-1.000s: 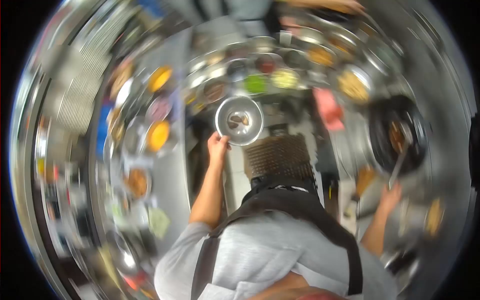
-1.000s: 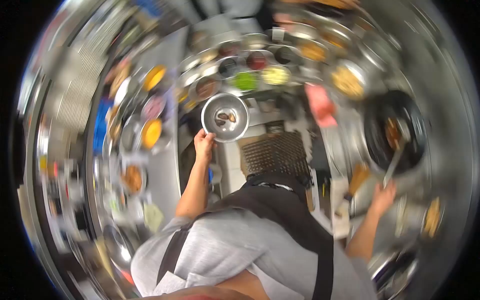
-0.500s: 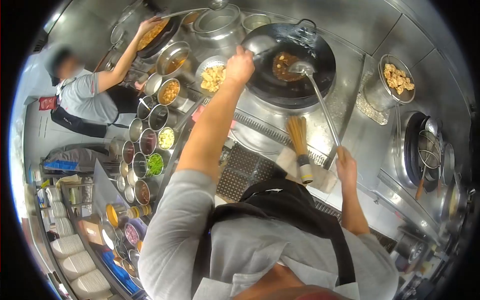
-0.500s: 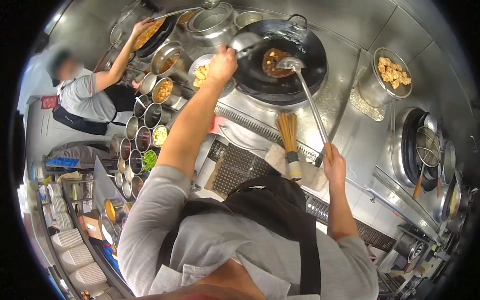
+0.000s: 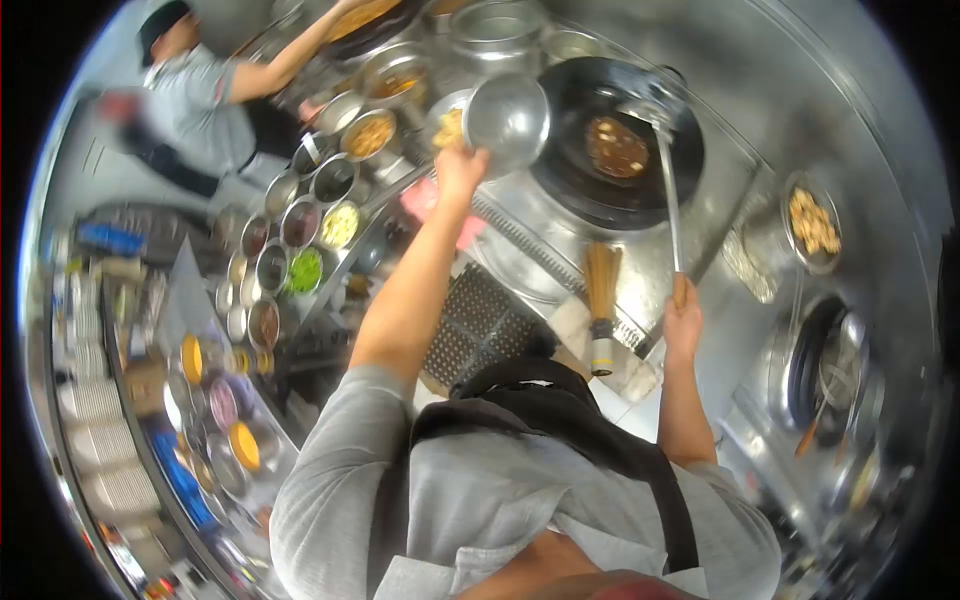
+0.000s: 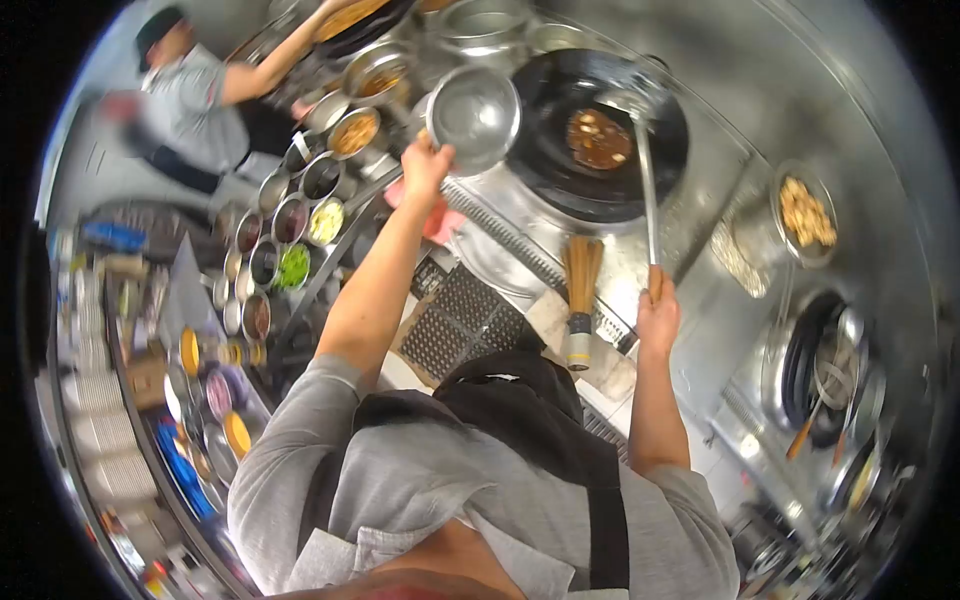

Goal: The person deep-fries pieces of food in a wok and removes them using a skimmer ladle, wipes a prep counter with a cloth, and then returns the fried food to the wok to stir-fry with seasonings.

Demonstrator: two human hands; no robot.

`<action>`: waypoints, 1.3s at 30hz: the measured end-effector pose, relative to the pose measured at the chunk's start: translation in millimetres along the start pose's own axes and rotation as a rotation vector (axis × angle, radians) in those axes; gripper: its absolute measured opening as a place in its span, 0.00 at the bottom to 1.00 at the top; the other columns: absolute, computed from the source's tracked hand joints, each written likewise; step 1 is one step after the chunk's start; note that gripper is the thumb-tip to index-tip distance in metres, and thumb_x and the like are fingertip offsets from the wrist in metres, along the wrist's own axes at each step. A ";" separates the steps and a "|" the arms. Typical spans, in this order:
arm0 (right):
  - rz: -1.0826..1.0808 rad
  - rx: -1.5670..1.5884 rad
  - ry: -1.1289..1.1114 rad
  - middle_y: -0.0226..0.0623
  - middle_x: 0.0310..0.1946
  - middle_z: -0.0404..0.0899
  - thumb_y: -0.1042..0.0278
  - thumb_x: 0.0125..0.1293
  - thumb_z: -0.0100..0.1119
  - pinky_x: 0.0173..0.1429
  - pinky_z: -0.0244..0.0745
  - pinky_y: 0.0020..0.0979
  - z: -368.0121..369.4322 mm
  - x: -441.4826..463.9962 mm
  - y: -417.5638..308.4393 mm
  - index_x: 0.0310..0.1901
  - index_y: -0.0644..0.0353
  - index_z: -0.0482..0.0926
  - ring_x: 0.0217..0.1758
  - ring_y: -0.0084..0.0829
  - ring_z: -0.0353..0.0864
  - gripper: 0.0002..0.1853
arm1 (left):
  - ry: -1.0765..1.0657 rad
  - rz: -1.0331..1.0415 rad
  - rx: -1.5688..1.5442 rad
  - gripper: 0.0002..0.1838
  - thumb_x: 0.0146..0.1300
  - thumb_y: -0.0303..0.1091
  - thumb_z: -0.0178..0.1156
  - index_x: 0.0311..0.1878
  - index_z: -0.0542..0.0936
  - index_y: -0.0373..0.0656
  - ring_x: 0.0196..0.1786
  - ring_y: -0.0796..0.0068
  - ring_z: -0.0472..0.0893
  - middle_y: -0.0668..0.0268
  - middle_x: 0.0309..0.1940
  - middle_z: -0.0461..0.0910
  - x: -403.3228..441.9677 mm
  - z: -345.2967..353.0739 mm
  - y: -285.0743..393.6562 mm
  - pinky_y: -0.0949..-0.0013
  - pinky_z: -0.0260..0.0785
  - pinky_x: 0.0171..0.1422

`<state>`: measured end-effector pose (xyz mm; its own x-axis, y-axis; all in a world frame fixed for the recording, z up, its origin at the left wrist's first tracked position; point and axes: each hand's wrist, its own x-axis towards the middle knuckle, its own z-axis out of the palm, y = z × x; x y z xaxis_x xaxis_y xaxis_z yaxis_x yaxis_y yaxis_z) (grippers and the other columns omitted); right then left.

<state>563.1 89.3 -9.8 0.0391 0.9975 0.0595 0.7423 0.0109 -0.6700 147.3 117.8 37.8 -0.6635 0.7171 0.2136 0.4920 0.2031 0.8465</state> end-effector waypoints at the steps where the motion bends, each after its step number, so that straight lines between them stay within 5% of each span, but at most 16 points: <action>1: -0.030 -0.028 0.026 0.54 0.39 0.79 0.71 0.55 0.57 0.48 0.72 0.43 7.1 6.7 -0.7 0.56 0.56 0.72 0.44 0.54 0.78 0.23 | -0.024 -0.193 -0.238 0.08 0.52 0.30 0.58 0.28 0.78 0.34 0.19 0.66 0.79 0.57 0.24 0.81 -25.4 -28.2 -15.8 0.63 0.75 0.27; 4: -0.353 0.053 0.009 0.50 0.46 0.79 0.75 0.57 0.54 0.51 0.73 0.41 37.7 25.7 32.7 0.56 0.58 0.73 0.48 0.51 0.78 0.22 | -0.017 -0.628 -0.581 0.06 0.55 0.27 0.57 0.34 0.78 0.36 0.21 0.74 0.80 0.61 0.24 0.81 -134.0 -118.6 -103.6 0.72 0.76 0.26; 6: -0.300 -0.110 -0.031 0.47 0.49 0.78 0.74 0.59 0.56 0.54 0.73 0.39 33.4 4.7 15.7 0.55 0.61 0.74 0.51 0.46 0.78 0.20 | 0.152 -0.835 -0.725 0.07 0.56 0.27 0.57 0.37 0.77 0.35 0.21 0.73 0.80 0.60 0.25 0.81 -240.8 -172.4 -137.4 0.74 0.76 0.26; 11: -0.928 -0.367 0.317 0.49 0.47 0.77 0.69 0.61 0.59 0.52 0.73 0.38 47.7 -2.9 3.4 0.54 0.68 0.73 0.47 0.46 0.78 0.20 | 0.645 -1.053 -0.781 0.10 0.57 0.27 0.57 0.42 0.77 0.34 0.24 0.75 0.81 0.60 0.29 0.81 -507.4 -282.5 -175.1 0.74 0.76 0.27; 12: -0.982 -0.310 0.235 0.49 0.50 0.76 0.71 0.61 0.58 0.54 0.73 0.37 57.4 -13.0 -25.6 0.56 0.67 0.72 0.48 0.45 0.78 0.21 | 0.749 -1.033 -0.767 0.10 0.57 0.28 0.58 0.42 0.77 0.35 0.23 0.77 0.80 0.61 0.28 0.81 -548.4 -295.1 -177.7 0.74 0.76 0.28; 13: -0.818 -0.016 -0.090 0.49 0.52 0.76 0.71 0.62 0.56 0.54 0.73 0.36 59.3 -44.4 -68.1 0.56 0.67 0.73 0.50 0.44 0.78 0.20 | 0.831 -1.002 -0.753 0.10 0.57 0.28 0.58 0.42 0.77 0.36 0.23 0.78 0.79 0.63 0.28 0.80 -588.4 -304.8 -174.9 0.74 0.76 0.28; 17: -1.132 -0.015 -0.748 0.48 0.48 0.78 0.69 0.63 0.56 0.53 0.73 0.33 122.0 -136.3 -185.7 0.54 0.69 0.74 0.47 0.38 0.79 0.19 | 1.223 -0.924 -0.780 0.12 0.56 0.32 0.61 0.41 0.78 0.37 0.25 0.77 0.76 0.65 0.28 0.78 -712.1 -337.7 -149.2 0.73 0.74 0.32; 20: -1.250 -0.104 -1.046 0.44 0.46 0.80 0.73 0.63 0.56 0.55 0.71 0.29 196.2 -193.6 -257.3 0.54 0.67 0.74 0.48 0.32 0.80 0.17 | 1.551 -0.830 -0.865 0.15 0.60 0.35 0.59 0.44 0.74 0.34 0.31 0.71 0.80 0.61 0.33 0.78 -773.7 -338.1 -124.6 0.72 0.73 0.31; 21: -1.541 0.115 -1.055 0.43 0.44 0.80 0.74 0.63 0.56 0.54 0.73 0.29 203.8 -233.3 -275.6 0.54 0.66 0.74 0.47 0.30 0.80 0.17 | 1.645 -0.774 -0.889 0.16 0.61 0.36 0.58 0.46 0.72 0.34 0.35 0.68 0.82 0.60 0.35 0.79 -791.0 -337.4 -108.4 0.71 0.74 0.32; 24: -1.541 0.167 -1.281 0.44 0.45 0.80 0.72 0.64 0.56 0.53 0.73 0.29 198.8 -358.6 -304.8 0.53 0.67 0.75 0.47 0.31 0.80 0.16 | 1.798 -0.669 -0.945 0.19 0.64 0.36 0.57 0.54 0.68 0.36 0.43 0.66 0.82 0.57 0.41 0.79 -851.1 -319.2 -105.7 0.72 0.75 0.38; 29: -1.757 0.061 -1.532 0.43 0.43 0.82 0.72 0.63 0.56 0.51 0.73 0.28 125.3 -515.5 -232.5 0.52 0.64 0.76 0.45 0.29 0.80 0.15 | 1.853 -0.531 -0.901 0.26 0.64 0.38 0.56 0.63 0.64 0.40 0.44 0.67 0.82 0.59 0.42 0.79 -892.1 -279.9 -56.1 0.73 0.74 0.37; 31: -1.799 0.112 -1.744 0.44 0.40 0.82 0.73 0.63 0.56 0.47 0.73 0.28 99.0 -533.3 -175.7 0.50 0.65 0.77 0.41 0.28 0.80 0.14 | 1.495 -0.863 -0.696 0.24 0.63 0.36 0.56 0.60 0.68 0.37 0.40 0.71 0.83 0.60 0.39 0.80 -907.9 -252.0 -32.7 0.73 0.74 0.34; 33: -1.963 0.090 -1.741 0.46 0.35 0.82 0.72 0.63 0.57 0.43 0.74 0.30 97.6 -528.4 -114.6 0.50 0.63 0.77 0.36 0.29 0.81 0.14 | 1.402 -0.946 -0.557 0.21 0.62 0.35 0.56 0.56 0.71 0.36 0.36 0.73 0.83 0.59 0.36 0.81 -924.5 -205.7 -19.0 0.73 0.73 0.29; 34: -1.872 0.102 -1.837 0.48 0.38 0.82 0.72 0.62 0.56 0.45 0.75 0.34 94.8 -521.6 -83.9 0.48 0.67 0.78 0.41 0.42 0.82 0.13 | 1.367 -1.010 -0.509 0.20 0.61 0.34 0.56 0.55 0.72 0.36 0.35 0.74 0.83 0.60 0.37 0.81 -934.0 -182.1 -7.3 0.72 0.73 0.28; 38: -1.984 -0.612 -1.530 0.51 0.39 0.81 0.67 0.55 0.59 0.49 0.74 0.41 121.4 -439.9 24.2 0.41 0.65 0.81 0.43 0.50 0.80 0.13 | 1.379 -1.235 -0.529 0.19 0.60 0.32 0.55 0.54 0.73 0.37 0.32 0.74 0.83 0.62 0.35 0.81 -991.7 -77.3 36.6 0.73 0.71 0.25; 39: -1.841 -0.837 -1.511 0.49 0.39 0.81 0.65 0.52 0.61 0.51 0.74 0.42 131.4 -409.9 44.9 0.40 0.62 0.82 0.44 0.49 0.80 0.14 | 1.377 -1.283 -0.518 0.19 0.59 0.32 0.55 0.53 0.74 0.37 0.31 0.75 0.83 0.63 0.34 0.81 -1011.2 -59.3 44.2 0.74 0.70 0.24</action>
<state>492.5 -309.8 -161.5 -0.5951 -0.5600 -0.5764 -0.4940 0.8206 -0.2873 806.5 -637.9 -111.9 -0.4778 -0.6507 -0.5902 -0.5788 -0.2722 0.7687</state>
